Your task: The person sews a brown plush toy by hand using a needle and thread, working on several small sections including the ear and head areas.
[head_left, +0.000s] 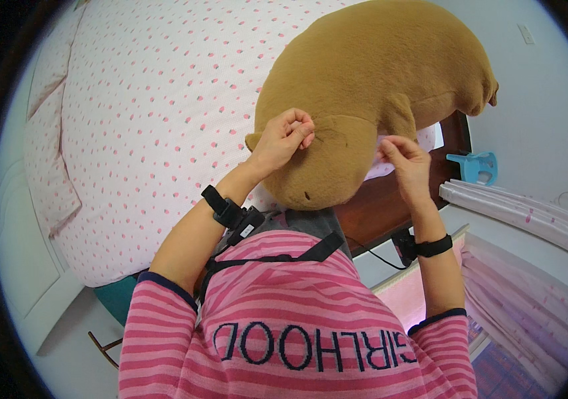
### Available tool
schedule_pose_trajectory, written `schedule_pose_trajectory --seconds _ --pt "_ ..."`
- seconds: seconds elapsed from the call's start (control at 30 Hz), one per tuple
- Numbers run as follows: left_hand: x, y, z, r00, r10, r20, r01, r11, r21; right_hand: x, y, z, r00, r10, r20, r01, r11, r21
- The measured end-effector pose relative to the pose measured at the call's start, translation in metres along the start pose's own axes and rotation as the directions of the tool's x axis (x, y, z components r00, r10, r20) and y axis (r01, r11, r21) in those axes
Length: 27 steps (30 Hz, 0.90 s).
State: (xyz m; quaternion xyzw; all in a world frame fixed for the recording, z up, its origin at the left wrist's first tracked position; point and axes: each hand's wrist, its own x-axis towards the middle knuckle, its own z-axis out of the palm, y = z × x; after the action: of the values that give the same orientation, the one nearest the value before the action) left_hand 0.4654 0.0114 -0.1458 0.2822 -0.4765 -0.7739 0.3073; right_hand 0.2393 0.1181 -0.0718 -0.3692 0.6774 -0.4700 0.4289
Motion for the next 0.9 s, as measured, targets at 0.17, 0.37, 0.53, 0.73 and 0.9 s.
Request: schedule_pose_trajectory --seconds 0.17,0.37,0.53,0.73,0.9 --pt "-0.004 0.003 0.002 1.0 -0.001 -0.005 0.001 1.0 0.006 -0.011 0.002 0.046 0.93 0.27 0.25 -0.29 0.956 0.047" --pt "-0.01 0.007 0.004 0.991 -0.03 0.131 0.026 0.999 0.034 -0.003 0.006 0.067 0.835 0.423 0.352 -0.541 0.744 0.392" --pt "-0.016 0.01 0.009 0.977 -0.042 0.21 0.039 0.999 0.016 0.004 0.004 0.073 0.831 0.458 0.316 -0.556 0.649 0.52" --pt "-0.019 0.018 0.006 0.967 -0.089 0.24 0.095 0.995 -0.016 0.009 0.003 0.065 0.951 0.283 0.122 -0.306 0.91 0.278" --pt "-0.018 0.021 0.0 0.974 -0.099 0.205 0.142 0.968 -0.205 0.01 -0.003 0.066 0.999 0.03 -0.037 -0.024 0.987 0.157"
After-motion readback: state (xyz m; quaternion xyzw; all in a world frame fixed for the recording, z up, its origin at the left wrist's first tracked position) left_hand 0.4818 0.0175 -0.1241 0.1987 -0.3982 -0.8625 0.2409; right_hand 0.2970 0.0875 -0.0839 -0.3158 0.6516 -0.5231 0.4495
